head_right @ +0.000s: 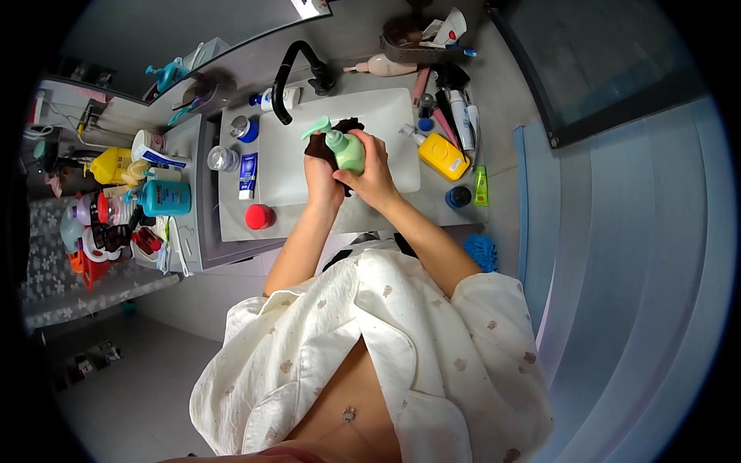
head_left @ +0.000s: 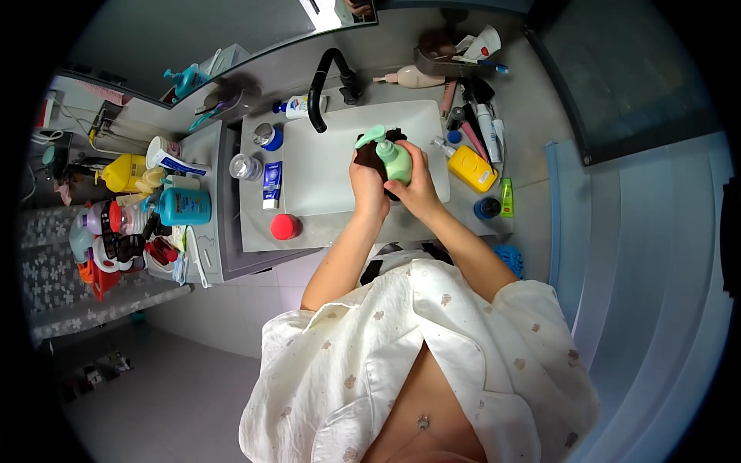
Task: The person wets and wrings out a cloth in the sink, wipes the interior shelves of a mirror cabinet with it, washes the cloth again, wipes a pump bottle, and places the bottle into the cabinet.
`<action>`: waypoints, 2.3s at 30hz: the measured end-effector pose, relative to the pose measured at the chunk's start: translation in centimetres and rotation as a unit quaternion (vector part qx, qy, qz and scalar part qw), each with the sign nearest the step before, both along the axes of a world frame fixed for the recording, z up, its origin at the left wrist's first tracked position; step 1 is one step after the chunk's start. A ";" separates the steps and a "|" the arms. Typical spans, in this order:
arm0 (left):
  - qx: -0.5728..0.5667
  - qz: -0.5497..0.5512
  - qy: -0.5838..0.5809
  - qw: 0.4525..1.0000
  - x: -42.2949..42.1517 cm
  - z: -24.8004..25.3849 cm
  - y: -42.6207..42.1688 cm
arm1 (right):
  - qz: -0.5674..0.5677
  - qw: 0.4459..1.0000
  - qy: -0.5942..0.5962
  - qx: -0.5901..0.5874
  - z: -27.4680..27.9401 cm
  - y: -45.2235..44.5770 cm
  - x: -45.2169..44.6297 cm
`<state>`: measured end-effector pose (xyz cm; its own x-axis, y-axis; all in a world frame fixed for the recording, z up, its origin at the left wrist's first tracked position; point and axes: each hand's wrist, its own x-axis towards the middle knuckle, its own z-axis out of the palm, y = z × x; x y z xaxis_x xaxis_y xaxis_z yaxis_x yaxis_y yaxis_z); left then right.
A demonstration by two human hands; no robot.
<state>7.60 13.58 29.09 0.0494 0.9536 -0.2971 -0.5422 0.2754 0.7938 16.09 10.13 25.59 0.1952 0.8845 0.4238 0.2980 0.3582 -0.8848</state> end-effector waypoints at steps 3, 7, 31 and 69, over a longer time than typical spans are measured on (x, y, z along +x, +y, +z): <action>-0.030 -0.052 -0.031 0.998 0.1 1.2 -0.1 | -0.029 0.998 -0.055 -0.008 0.0 0.6 0.8; -0.056 -0.115 -0.035 0.991 0.5 1.1 -0.5 | 0.018 0.999 -0.047 -0.002 0.1 1.6 2.3; 0.477 -0.115 0.510 0.707 -2.6 -0.3 1.2 | 0.073 0.897 0.363 -0.241 3.2 -1.4 1.2; -0.099 -0.212 -0.106 0.966 -2.1 -0.4 0.0 | 0.036 0.969 -0.178 0.168 3.6 0.6 1.7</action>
